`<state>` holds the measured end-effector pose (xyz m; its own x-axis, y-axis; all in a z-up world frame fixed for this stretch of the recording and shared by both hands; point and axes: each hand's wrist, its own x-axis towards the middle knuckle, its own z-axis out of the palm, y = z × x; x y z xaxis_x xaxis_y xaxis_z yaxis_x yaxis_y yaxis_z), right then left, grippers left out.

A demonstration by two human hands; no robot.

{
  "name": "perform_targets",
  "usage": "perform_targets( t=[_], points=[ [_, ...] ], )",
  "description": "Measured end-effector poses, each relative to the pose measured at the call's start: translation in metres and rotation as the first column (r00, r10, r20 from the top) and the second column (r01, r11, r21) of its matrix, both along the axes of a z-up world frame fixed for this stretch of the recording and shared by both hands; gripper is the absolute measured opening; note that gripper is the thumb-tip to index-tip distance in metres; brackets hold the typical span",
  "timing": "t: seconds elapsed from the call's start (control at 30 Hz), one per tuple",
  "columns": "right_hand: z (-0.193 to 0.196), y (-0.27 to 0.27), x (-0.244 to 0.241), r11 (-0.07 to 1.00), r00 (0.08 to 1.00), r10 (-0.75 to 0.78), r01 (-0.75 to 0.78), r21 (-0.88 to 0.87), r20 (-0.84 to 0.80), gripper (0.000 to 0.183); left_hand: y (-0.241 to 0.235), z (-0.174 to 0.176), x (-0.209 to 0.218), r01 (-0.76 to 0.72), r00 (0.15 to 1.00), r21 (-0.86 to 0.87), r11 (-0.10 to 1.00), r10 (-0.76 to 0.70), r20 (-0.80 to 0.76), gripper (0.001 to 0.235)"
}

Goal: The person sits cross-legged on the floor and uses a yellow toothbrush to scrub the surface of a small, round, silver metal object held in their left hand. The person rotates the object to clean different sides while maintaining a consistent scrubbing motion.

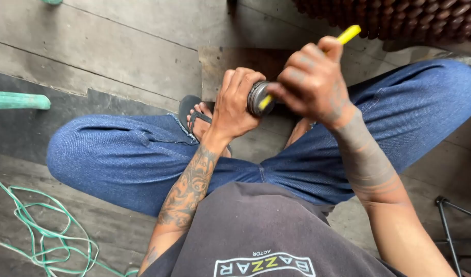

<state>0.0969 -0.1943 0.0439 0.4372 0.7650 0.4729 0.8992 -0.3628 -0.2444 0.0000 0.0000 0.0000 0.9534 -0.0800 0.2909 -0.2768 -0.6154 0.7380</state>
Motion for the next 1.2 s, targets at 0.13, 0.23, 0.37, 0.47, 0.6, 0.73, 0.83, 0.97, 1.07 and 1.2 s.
perform_targets(
  t=[0.13, 0.23, 0.37, 0.47, 0.6, 0.73, 0.83, 0.97, 1.07, 1.2],
  points=[
    [0.0, -0.001, 0.003, 0.996, 0.995, -0.094, 0.094, -0.006, 0.013, 0.039, -0.001, -0.006, 0.001, 0.011, 1.0, -0.003, 1.0, -0.01, 0.016, 0.053],
    [-0.005, 0.009, -0.005, 0.988, 0.996, 0.086, -0.086, 0.132, 0.005, 0.042, -0.003, -0.021, 0.001, -0.031, 0.995, -0.121, 0.992, 0.041, 0.086, 0.046],
    [-0.005, -0.003, 0.012, 0.994, 0.999, -0.032, 0.027, 0.111, 0.043, 0.036, -0.001, -0.02, -0.001, -0.059, 0.996, -0.124, 0.991, 0.067, 0.066, 0.064],
    [-0.005, 0.007, 0.0, 0.991, 0.998, -0.044, 0.036, 0.127, 0.054, 0.038, -0.003, -0.021, 0.001, -0.051, 0.994, -0.133, 0.99, 0.063, 0.09, 0.061],
    [-0.003, 0.018, -0.009, 0.983, 0.999, 0.043, -0.039, 0.18, -0.021, 0.04, -0.007, -0.038, 0.001, -0.056, 0.994, -0.13, 0.99, 0.068, 0.086, 0.058],
    [-0.004, 0.012, 0.001, 0.975, 0.995, -0.093, 0.082, 0.205, 0.045, 0.036, -0.004, -0.024, 0.0, -0.046, 0.995, -0.166, 0.985, 0.06, 0.08, 0.062],
    [-0.002, 0.025, -0.016, 0.979, 0.999, -0.011, 0.004, 0.202, 0.03, 0.042, -0.005, -0.03, 0.002, -0.031, 0.995, -0.125, 0.992, 0.042, 0.089, 0.062],
    [-0.005, 0.013, 0.001, 0.978, 1.0, -0.013, 0.012, 0.206, 0.004, 0.039, -0.005, -0.023, 0.0, -0.022, 0.996, -0.127, 0.992, 0.033, 0.081, 0.062],
    [-0.001, 0.013, 0.0, 0.982, 0.998, -0.041, 0.033, 0.187, 0.04, 0.037, -0.005, -0.026, -0.003, -0.046, 0.995, -0.138, 0.989, 0.058, 0.084, 0.062],
    [0.003, 0.023, -0.018, 0.974, 0.995, 0.1, -0.092, 0.208, -0.028, 0.038, -0.002, -0.036, 0.0, -0.01, 0.997, -0.133, 0.991, 0.02, 0.073, 0.066]
  ],
)
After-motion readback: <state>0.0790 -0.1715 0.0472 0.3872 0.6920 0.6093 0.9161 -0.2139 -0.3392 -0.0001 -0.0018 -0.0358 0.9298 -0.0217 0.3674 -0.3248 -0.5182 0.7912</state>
